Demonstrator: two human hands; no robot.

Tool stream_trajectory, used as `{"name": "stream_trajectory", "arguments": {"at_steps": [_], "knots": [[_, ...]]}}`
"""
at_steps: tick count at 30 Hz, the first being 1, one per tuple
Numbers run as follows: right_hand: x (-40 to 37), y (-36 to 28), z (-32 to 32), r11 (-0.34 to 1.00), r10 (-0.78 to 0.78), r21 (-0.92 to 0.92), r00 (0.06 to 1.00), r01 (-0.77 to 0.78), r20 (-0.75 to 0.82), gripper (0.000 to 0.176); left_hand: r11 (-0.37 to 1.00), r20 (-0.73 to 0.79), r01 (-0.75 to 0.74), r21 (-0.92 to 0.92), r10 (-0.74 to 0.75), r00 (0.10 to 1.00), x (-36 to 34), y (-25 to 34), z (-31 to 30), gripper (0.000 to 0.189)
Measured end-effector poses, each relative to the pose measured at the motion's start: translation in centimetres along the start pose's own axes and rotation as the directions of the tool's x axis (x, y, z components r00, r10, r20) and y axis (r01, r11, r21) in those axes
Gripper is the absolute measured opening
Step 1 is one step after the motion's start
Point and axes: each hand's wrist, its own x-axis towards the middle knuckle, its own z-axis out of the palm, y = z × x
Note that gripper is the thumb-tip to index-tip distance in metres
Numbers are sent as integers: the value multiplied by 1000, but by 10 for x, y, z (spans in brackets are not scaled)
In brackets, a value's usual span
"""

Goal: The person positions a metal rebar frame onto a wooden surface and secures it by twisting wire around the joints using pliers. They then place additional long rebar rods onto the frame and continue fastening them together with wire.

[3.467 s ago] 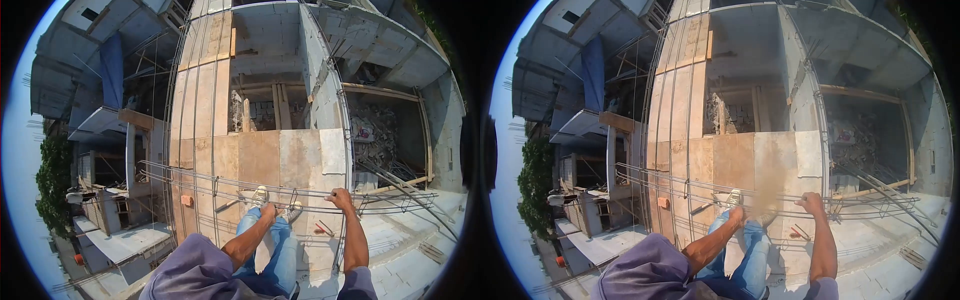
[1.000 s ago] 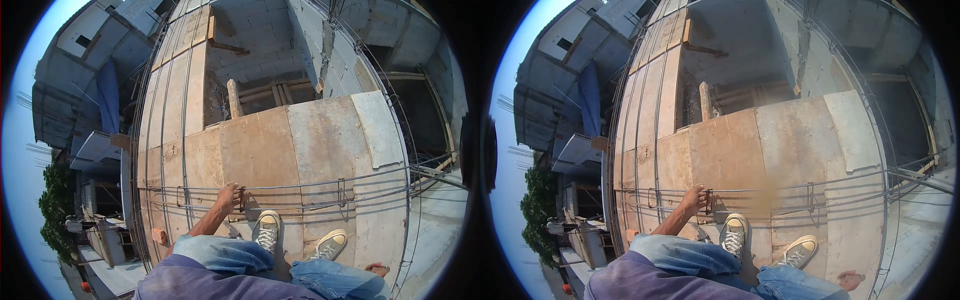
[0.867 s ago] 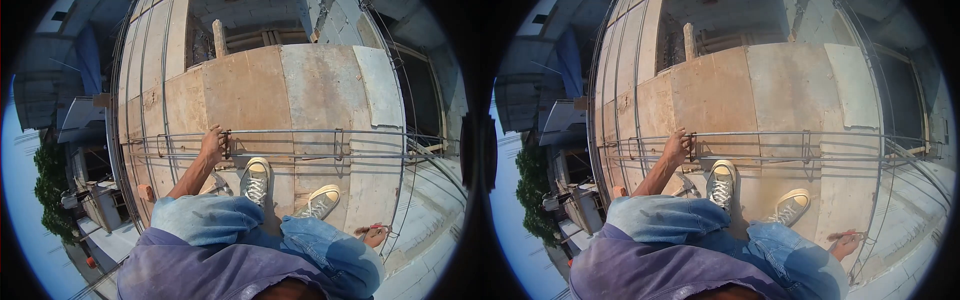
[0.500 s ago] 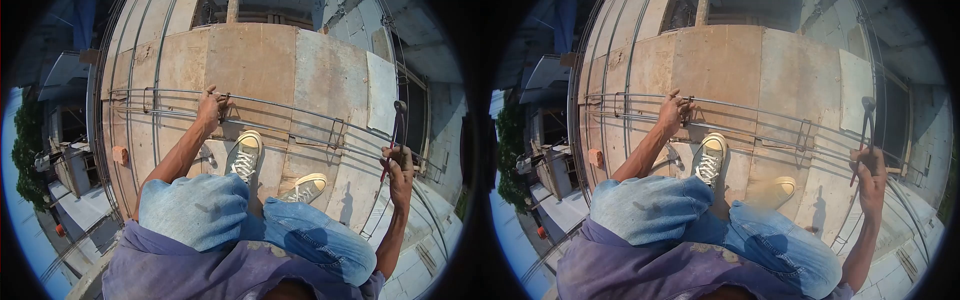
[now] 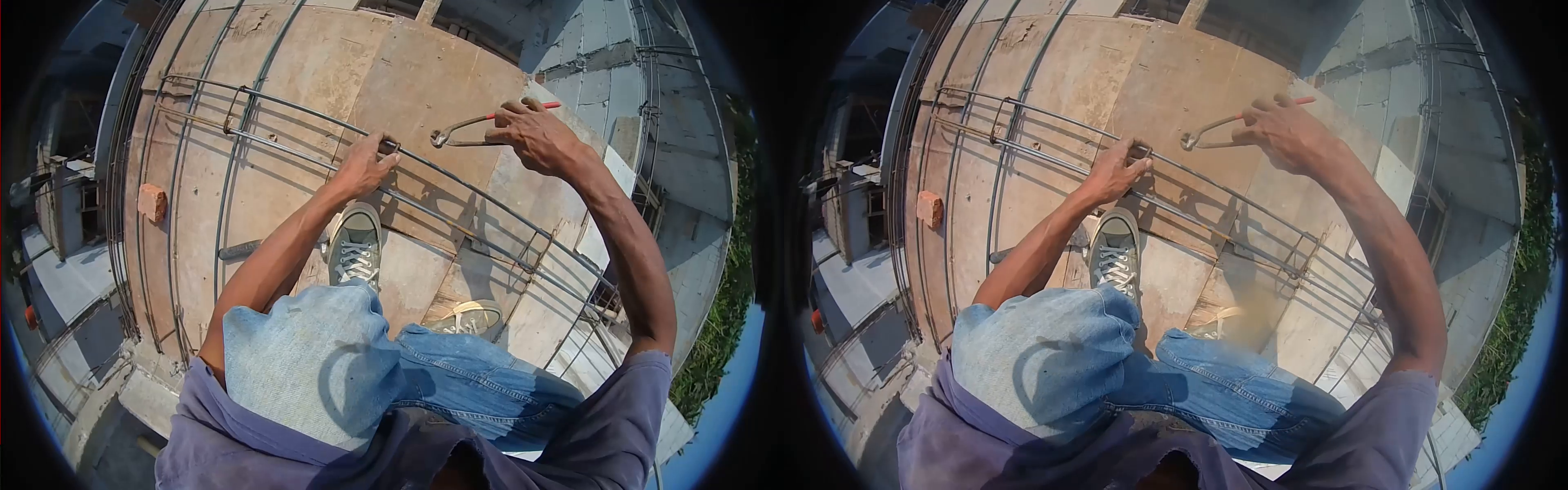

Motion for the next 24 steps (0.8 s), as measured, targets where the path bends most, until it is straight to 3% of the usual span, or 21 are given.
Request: {"name": "stream_trajectory", "arguments": {"at_steps": [2, 3, 7, 13, 16, 22, 24], "knots": [[29, 0, -13, 992, -100, -68, 990, 106, 95, 30, 997, 20, 19, -77, -17, 1000, 3, -3, 0, 37], [41, -8, -25, 995, -73, -47, 979, 83, 190, 28, 989, 33, 38, -140, -33, 999, 3, -4, -1, 32], [69, -11, -35, 981, -182, -28, 964, 191, 195, 28, 970, 81, 106, -219, -90, 993, 1, 3, -5, 29], [96, -4, -44, 978, -191, -6, 907, 208, 376, 31, 958, 12, 30, -285, -28, 1000, -1, -4, 0, 29], [105, 1, -46, 972, -230, 9, 935, 236, 272, 32, 962, 6, 24, -272, -23, 1000, 4, -4, -1, 29], [98, -7, -54, 992, -126, 35, 899, 123, 420, 33, 961, -45, -26, -277, 14, 999, 1, -5, -1, 30], [96, -6, -49, 989, -143, 31, 913, 142, 381, 33, 975, 29, 48, -218, -43, 999, -1, -6, -3, 32]]}}
